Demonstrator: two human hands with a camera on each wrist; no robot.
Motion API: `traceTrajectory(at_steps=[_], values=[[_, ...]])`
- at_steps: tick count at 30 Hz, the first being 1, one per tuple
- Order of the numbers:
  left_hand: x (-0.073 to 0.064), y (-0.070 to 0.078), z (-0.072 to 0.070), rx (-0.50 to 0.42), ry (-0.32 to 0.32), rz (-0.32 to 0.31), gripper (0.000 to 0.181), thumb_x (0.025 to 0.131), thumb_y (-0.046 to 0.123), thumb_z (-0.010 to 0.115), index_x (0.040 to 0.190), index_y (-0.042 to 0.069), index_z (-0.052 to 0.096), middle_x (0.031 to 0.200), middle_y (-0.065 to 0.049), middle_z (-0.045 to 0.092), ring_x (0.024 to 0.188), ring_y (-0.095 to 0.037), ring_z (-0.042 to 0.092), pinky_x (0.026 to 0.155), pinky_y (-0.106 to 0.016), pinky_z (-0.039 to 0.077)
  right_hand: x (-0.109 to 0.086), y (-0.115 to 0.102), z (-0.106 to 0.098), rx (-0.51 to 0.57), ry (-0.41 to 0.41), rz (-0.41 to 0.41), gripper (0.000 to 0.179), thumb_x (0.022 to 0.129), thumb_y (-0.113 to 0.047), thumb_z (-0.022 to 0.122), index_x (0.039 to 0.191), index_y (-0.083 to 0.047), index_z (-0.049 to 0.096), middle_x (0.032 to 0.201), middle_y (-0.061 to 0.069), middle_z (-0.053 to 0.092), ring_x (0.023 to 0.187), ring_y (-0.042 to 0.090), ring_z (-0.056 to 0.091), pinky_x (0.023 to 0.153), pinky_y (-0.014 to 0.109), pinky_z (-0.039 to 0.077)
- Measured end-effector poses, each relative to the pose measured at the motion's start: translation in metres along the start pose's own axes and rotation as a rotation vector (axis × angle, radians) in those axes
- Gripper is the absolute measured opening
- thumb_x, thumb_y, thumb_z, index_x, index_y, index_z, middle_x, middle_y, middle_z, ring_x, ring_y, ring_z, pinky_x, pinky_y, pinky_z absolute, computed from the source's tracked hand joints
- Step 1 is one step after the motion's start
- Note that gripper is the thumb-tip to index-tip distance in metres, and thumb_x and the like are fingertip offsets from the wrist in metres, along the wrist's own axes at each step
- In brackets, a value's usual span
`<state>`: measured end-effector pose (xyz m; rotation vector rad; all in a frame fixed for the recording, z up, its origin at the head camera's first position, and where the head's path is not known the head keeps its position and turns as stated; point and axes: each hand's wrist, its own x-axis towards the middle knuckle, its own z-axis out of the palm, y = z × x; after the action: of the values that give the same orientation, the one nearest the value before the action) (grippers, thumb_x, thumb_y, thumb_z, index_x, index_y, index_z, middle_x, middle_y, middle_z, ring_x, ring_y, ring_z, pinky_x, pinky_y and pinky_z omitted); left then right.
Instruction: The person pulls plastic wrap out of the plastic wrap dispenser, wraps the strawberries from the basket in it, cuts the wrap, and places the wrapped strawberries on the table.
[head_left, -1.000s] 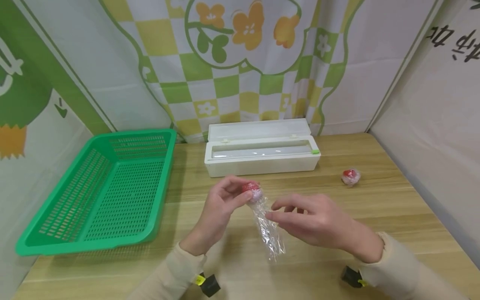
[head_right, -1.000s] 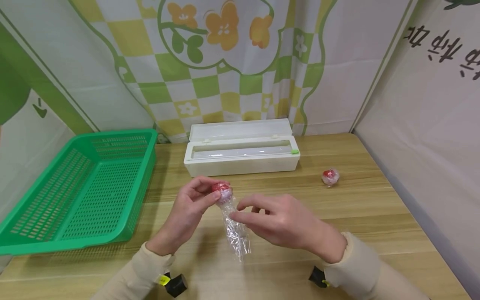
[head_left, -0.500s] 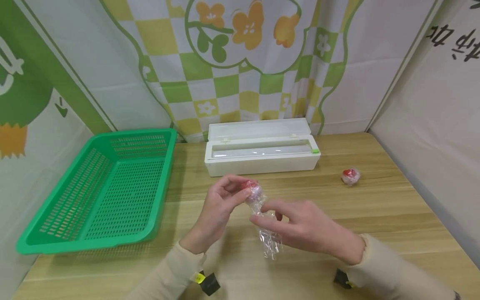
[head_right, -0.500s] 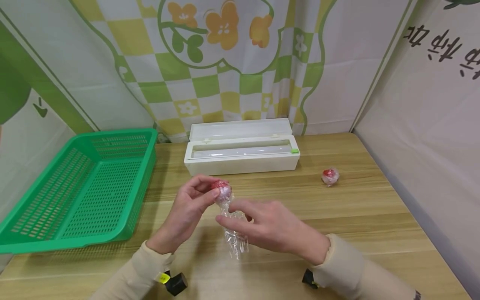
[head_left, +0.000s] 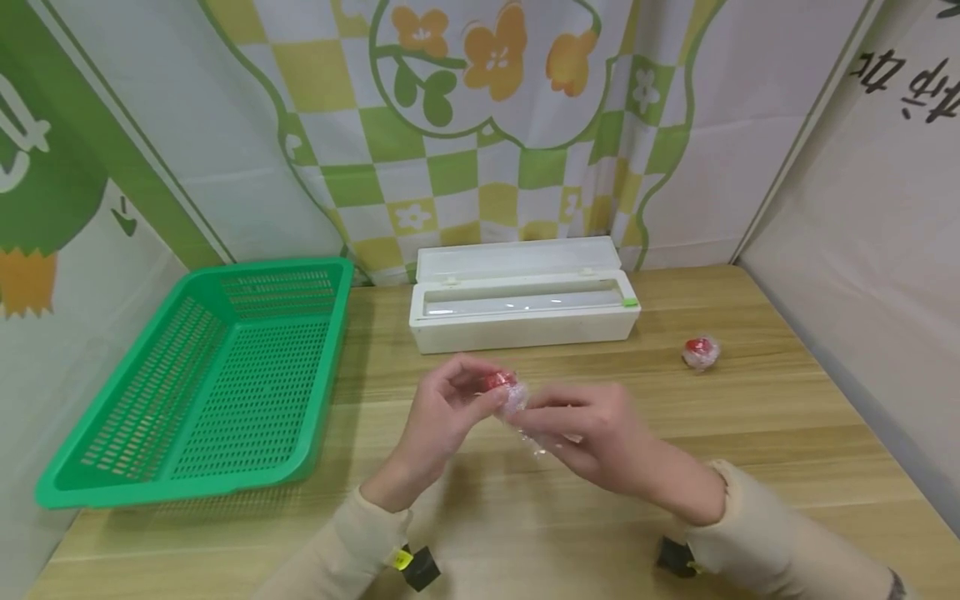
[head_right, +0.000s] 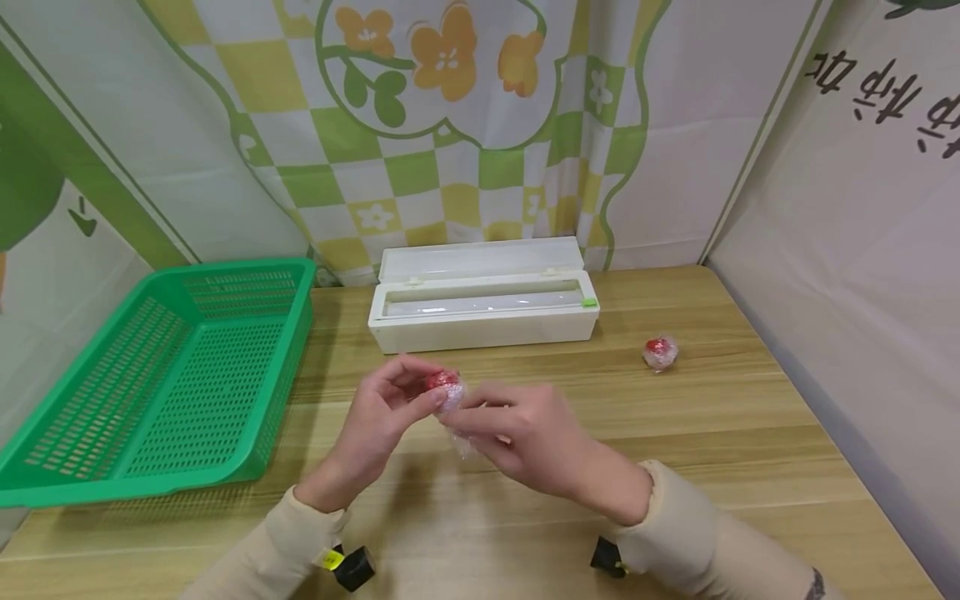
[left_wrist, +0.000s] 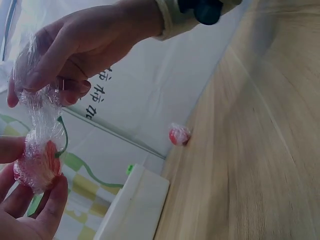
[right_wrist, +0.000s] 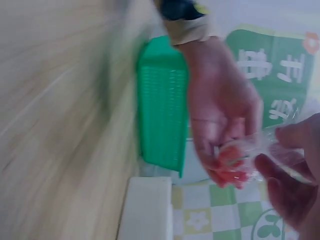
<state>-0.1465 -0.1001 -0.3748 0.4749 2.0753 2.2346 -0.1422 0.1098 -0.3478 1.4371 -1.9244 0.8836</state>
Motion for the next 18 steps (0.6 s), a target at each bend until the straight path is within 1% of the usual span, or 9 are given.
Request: traceTrajectory(at_steps=[2,4,7,9,10,13,18], values=[[0.0,-0.002,0.0,0.021,-0.021,0.029,0.026,0.087,0.004,0.072,0.111,-0.002,0.063,0.111,-0.021,0.068,0.095,-0.013,0.065,0.082,-0.025,0.058,0.001,0.002,-0.004,0.117,-0.024,0.092,0.011,0.091,-0.008,0.07,0.099,-0.009,0.078,0.092,0.005,0.075,0.073,0.008,0.067,0.064,0.013,0.054],[0.0,-0.003,-0.001,0.023,-0.051,0.05,0.026,0.087,0.004,0.073,0.111,-0.002,0.064,0.108,-0.02,0.068,0.094,-0.013,0.066,0.081,-0.026,0.059,0.002,0.004,-0.008,0.207,-0.047,0.173,0.016,0.084,-0.001,0.075,0.098,-0.009,0.078,0.093,0.005,0.076,0.074,0.007,0.066,0.062,0.013,0.052],[0.0,-0.004,-0.002,0.02,-0.091,0.059,0.026,0.088,0.004,0.072,0.112,-0.002,0.064,0.108,-0.018,0.07,0.094,-0.014,0.067,0.081,-0.028,0.06,0.002,0.009,-0.013,0.257,-0.064,0.276,0.022,0.079,0.004,0.077,0.094,-0.011,0.079,0.092,0.003,0.078,0.071,0.003,0.063,0.056,0.012,0.048],[-0.001,-0.003,-0.003,0.012,-0.109,0.037,0.026,0.088,0.005,0.072,0.112,-0.002,0.064,0.109,-0.016,0.071,0.095,-0.014,0.068,0.082,-0.029,0.06,0.002,0.012,-0.015,0.258,-0.06,0.322,0.023,0.077,0.006,0.078,0.092,-0.011,0.079,0.089,0.004,0.078,0.071,0.001,0.063,0.056,0.013,0.05],[-0.001,-0.003,-0.003,0.011,-0.12,0.029,0.026,0.088,0.006,0.072,0.112,-0.002,0.064,0.11,-0.016,0.071,0.095,-0.014,0.068,0.082,-0.029,0.06,0.002,0.013,-0.016,0.258,-0.055,0.343,0.021,0.077,0.006,0.078,0.09,-0.011,0.079,0.088,0.005,0.078,0.071,0.0,0.065,0.057,0.013,0.051],[-0.003,-0.001,-0.005,0.002,-0.156,-0.019,0.027,0.089,0.008,0.071,0.114,-0.001,0.063,0.112,-0.011,0.072,0.096,-0.014,0.069,0.082,-0.03,0.06,0.001,0.017,-0.018,0.267,-0.049,0.403,0.018,0.076,0.004,0.079,0.087,-0.01,0.079,0.086,0.006,0.078,0.075,0.0,0.069,0.061,0.017,0.057],[-0.003,0.001,-0.007,-0.04,-0.242,-0.063,0.027,0.092,0.009,0.067,0.117,0.0,0.061,0.112,0.0,0.074,0.097,-0.015,0.068,0.083,-0.031,0.058,0.001,0.022,-0.017,0.364,-0.042,0.532,0.009,0.077,-0.004,0.081,0.083,-0.011,0.079,0.084,0.003,0.078,0.074,0.003,0.072,0.062,0.024,0.06]])
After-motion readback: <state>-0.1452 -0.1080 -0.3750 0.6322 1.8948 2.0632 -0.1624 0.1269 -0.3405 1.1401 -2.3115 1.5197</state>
